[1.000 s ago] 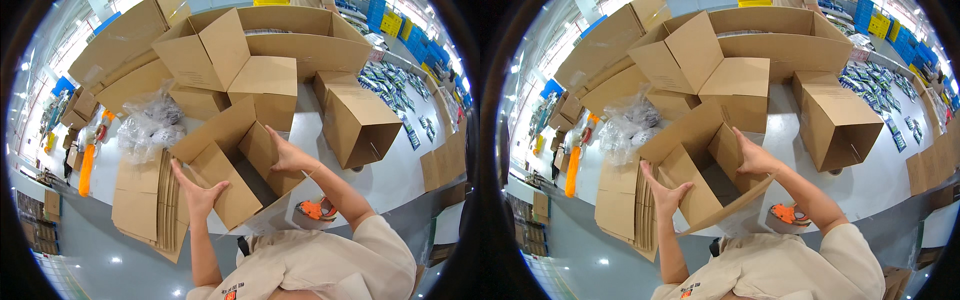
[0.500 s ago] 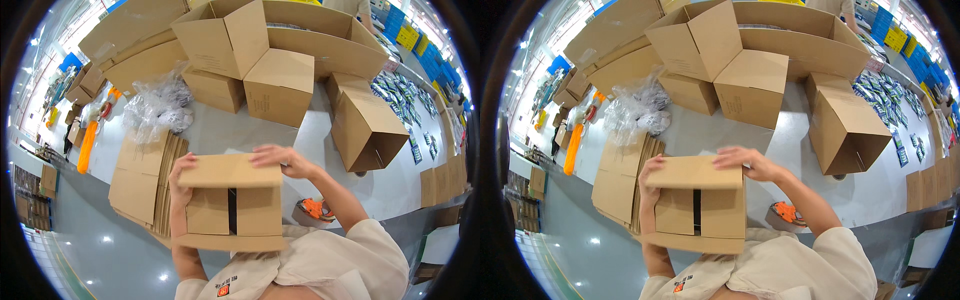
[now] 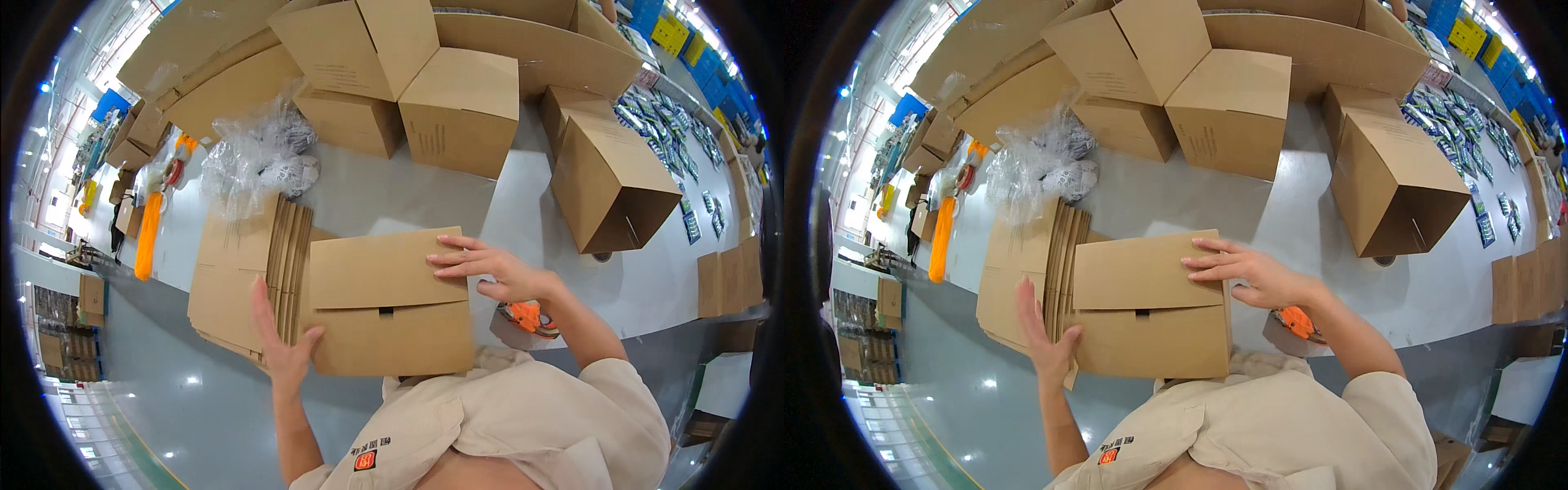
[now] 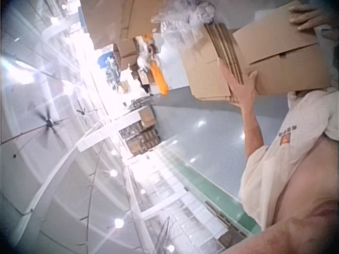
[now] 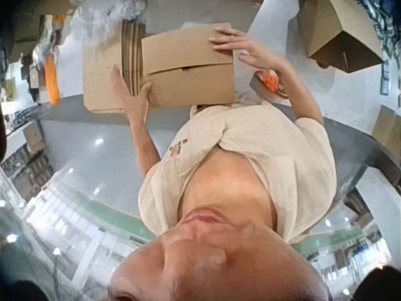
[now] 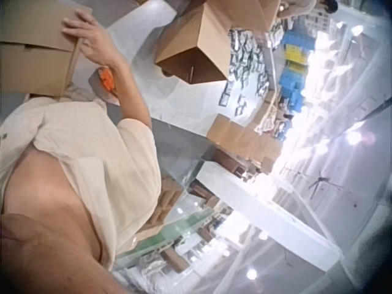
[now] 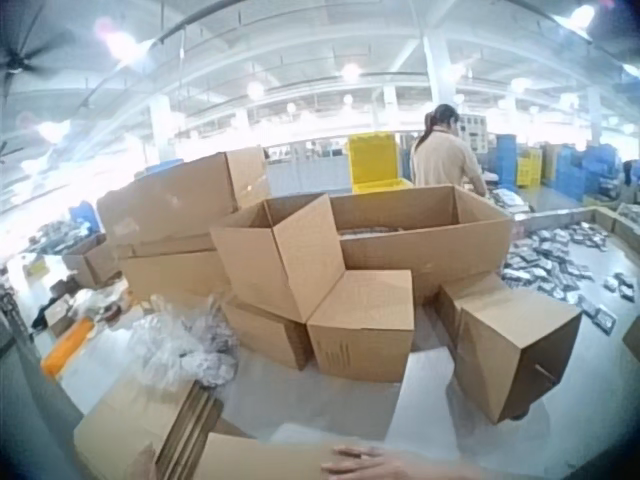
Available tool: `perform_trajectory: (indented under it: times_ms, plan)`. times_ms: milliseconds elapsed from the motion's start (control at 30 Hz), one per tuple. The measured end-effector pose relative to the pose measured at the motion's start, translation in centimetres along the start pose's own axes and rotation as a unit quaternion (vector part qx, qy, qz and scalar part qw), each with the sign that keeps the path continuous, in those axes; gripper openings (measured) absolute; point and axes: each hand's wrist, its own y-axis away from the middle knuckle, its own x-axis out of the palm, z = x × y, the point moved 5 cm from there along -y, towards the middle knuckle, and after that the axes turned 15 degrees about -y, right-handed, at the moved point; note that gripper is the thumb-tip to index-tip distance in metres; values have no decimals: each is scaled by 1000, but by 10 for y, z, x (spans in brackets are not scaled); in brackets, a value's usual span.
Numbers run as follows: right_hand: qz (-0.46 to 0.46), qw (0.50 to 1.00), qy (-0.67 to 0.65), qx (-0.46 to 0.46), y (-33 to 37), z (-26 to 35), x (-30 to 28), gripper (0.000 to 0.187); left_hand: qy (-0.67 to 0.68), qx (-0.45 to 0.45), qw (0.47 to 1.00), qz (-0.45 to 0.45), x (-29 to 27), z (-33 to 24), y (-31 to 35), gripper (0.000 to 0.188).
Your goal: The person folds flat cardboard sheets into small boxes and seals them with a handheld tape dispenser. They repeatedly pick a sheet, fold the sides and flaps, apply tape to the seams, and place the finished box on a growing stack.
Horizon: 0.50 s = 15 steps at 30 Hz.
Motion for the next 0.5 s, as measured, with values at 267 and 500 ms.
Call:
perform_trajectory:
  times_ms: [267,500]
  plan:
    - [-115,992,7,56,14,12,11,56,-113,38,990,78,32,-9,4,47]
    - [-249,968,3,-19,18,-8,50,69,-60,-5,994,94,47,0,13,43]
